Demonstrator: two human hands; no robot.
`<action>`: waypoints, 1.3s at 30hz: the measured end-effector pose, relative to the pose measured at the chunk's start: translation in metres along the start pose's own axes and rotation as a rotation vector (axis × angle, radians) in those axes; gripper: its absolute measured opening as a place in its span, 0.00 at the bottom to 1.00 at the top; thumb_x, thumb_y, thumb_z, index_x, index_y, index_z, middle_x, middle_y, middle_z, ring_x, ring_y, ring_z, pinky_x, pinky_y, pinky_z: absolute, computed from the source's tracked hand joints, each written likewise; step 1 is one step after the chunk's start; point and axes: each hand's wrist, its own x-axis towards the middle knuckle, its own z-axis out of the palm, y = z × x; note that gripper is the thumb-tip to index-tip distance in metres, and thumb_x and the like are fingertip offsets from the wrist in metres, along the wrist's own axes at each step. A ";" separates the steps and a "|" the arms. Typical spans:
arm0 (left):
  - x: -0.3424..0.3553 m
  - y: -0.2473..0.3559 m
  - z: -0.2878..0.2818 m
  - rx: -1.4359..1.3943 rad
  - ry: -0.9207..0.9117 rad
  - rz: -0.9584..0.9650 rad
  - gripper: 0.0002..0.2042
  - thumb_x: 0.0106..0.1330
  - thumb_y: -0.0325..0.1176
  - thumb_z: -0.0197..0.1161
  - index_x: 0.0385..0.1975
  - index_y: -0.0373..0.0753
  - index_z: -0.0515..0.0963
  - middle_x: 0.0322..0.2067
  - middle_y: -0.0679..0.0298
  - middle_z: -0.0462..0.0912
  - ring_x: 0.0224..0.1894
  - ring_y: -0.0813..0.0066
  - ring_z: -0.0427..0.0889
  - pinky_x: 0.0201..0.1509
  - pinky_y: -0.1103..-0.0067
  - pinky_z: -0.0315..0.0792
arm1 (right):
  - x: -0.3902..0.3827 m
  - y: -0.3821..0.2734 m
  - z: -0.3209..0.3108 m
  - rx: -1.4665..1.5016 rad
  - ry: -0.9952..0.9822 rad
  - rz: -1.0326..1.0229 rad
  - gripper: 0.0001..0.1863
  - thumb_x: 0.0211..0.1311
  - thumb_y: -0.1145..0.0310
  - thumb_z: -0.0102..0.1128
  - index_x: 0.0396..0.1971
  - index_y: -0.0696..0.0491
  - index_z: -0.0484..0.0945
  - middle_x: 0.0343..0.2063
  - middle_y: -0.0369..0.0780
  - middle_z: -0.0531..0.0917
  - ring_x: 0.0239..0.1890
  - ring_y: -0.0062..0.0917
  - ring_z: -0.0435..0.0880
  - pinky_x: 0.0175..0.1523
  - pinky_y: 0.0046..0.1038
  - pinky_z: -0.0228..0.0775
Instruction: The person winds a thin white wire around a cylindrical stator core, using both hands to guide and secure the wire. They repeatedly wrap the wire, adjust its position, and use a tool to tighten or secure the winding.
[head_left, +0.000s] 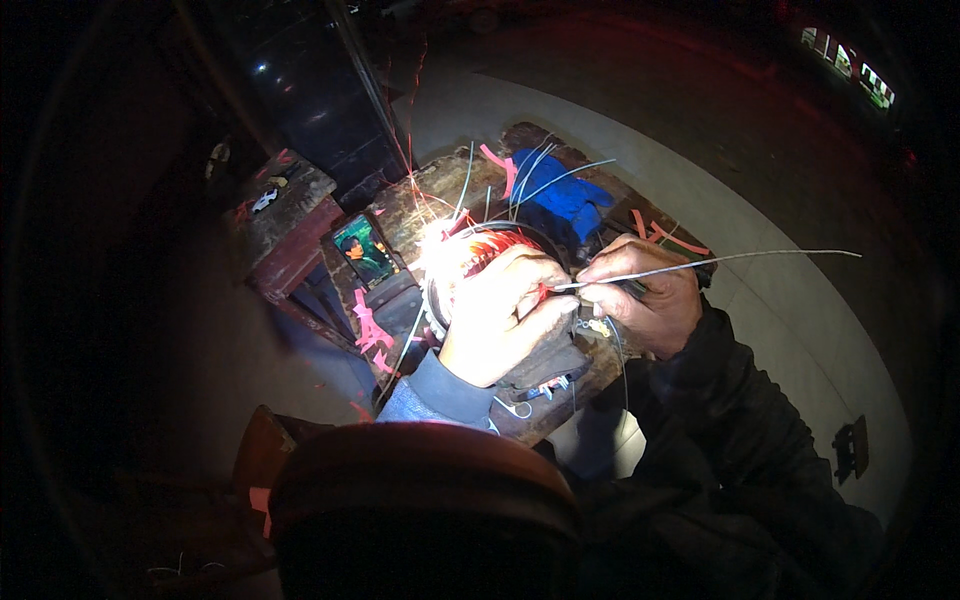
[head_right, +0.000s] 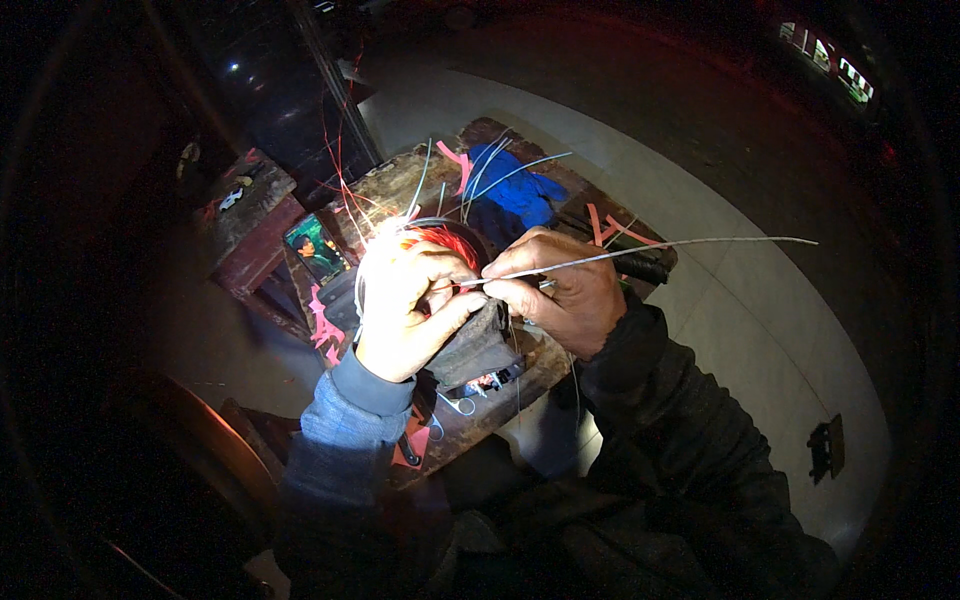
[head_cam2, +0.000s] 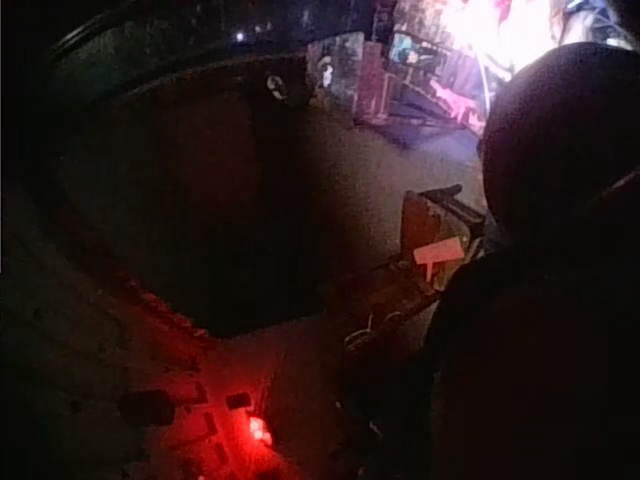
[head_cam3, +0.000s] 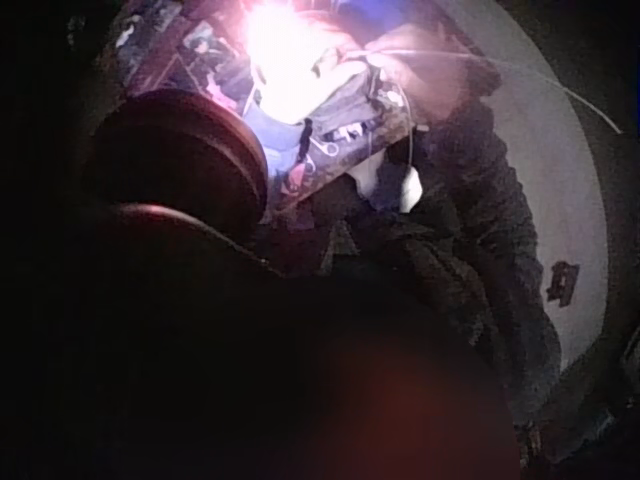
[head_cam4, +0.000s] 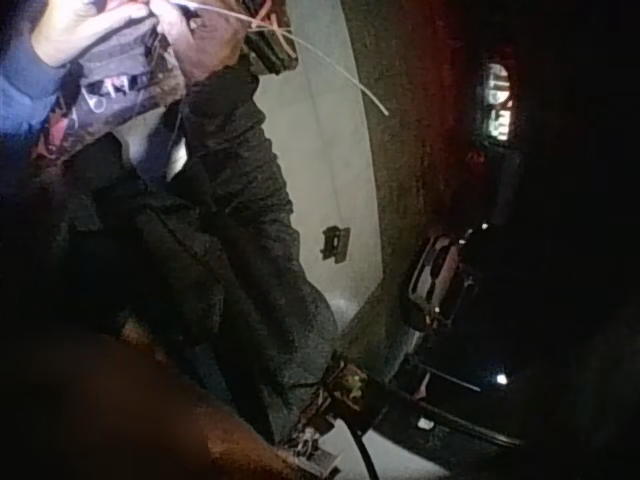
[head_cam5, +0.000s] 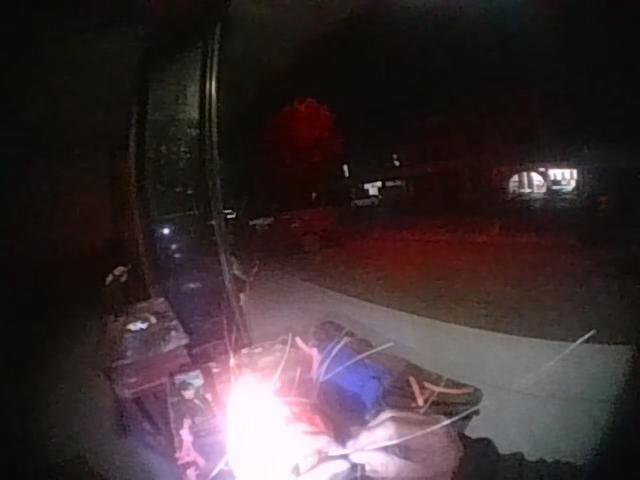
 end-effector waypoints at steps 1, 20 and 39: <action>-0.001 0.000 0.000 0.009 0.011 -0.010 0.09 0.60 0.27 0.73 0.39 0.35 0.83 0.37 0.57 0.84 0.41 0.60 0.85 0.46 0.72 0.78 | 0.001 0.000 -0.001 -0.013 -0.006 -0.031 0.05 0.63 0.76 0.71 0.36 0.58 0.85 0.32 0.42 0.87 0.34 0.29 0.87 0.39 0.31 0.78; -0.004 -0.005 -0.008 0.146 -0.026 0.020 0.09 0.69 0.28 0.62 0.43 0.32 0.84 0.41 0.54 0.88 0.45 0.57 0.88 0.55 0.69 0.79 | 0.009 -0.014 0.007 0.265 0.011 0.391 0.06 0.68 0.73 0.67 0.39 0.60 0.86 0.28 0.38 0.85 0.27 0.15 0.82 0.34 0.21 0.74; -0.006 -0.010 -0.007 0.085 0.017 -0.011 0.06 0.69 0.26 0.64 0.41 0.32 0.85 0.39 0.56 0.89 0.39 0.65 0.90 0.49 0.75 0.80 | 0.026 -0.014 0.008 0.130 -0.068 0.550 0.08 0.71 0.70 0.67 0.37 0.61 0.84 0.25 0.38 0.85 0.25 0.17 0.82 0.33 0.23 0.75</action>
